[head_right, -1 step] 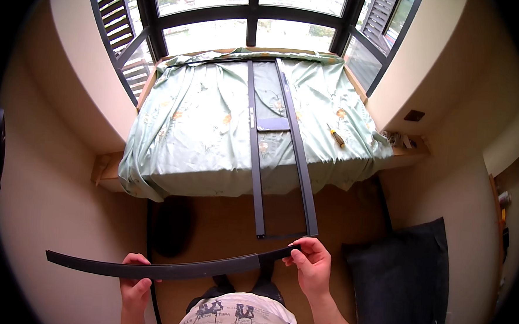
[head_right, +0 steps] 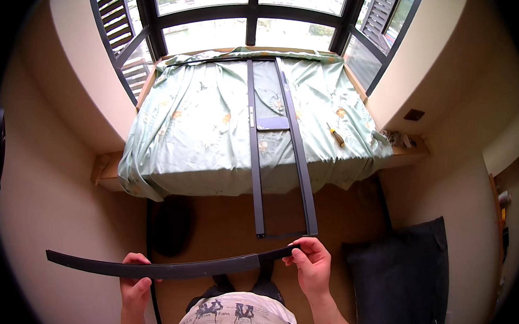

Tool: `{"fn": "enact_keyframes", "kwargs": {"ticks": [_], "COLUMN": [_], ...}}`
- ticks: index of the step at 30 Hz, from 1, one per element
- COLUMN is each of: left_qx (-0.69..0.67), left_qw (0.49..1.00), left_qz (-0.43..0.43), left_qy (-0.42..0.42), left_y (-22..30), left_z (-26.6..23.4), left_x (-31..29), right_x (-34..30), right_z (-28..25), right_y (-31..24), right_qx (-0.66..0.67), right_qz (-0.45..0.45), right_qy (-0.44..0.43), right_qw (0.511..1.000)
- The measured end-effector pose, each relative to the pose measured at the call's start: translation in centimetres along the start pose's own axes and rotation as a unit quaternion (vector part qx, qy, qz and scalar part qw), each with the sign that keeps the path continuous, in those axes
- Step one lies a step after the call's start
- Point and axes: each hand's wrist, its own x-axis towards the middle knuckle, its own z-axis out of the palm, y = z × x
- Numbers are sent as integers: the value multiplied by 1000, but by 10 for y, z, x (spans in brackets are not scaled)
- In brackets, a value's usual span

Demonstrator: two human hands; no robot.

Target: The person uses a screwdriver to remove screws from the corners of a metal window frame placed on a bed, then separates the frame pieces and handles a rubber seal strip by hand.

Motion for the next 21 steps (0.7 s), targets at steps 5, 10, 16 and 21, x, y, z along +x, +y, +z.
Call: {"fn": "enact_keyframes", "kwargs": {"ticks": [5,10,16,21], "left_qx": [8,4,-9,-25], "left_qw": [998,984,969,962], "left_qz": [-56,-174,-240,-268], "left_qy": [6,34,51,36], "left_y": [-25,-89,-130,-153], "left_z": [-9,-39,-47,-57], "left_x": [3,6,2,8], "right_x": [-7,-23,-35,-33], "right_z": [-31,-80,-105,-113], "right_y": [25,89,124,127], "right_qx": [-13,-12,-4,-13], "right_qz": [57,140,183,184], "right_qy": [47,113,152,154], "right_qw": [997,984,971,971]}}
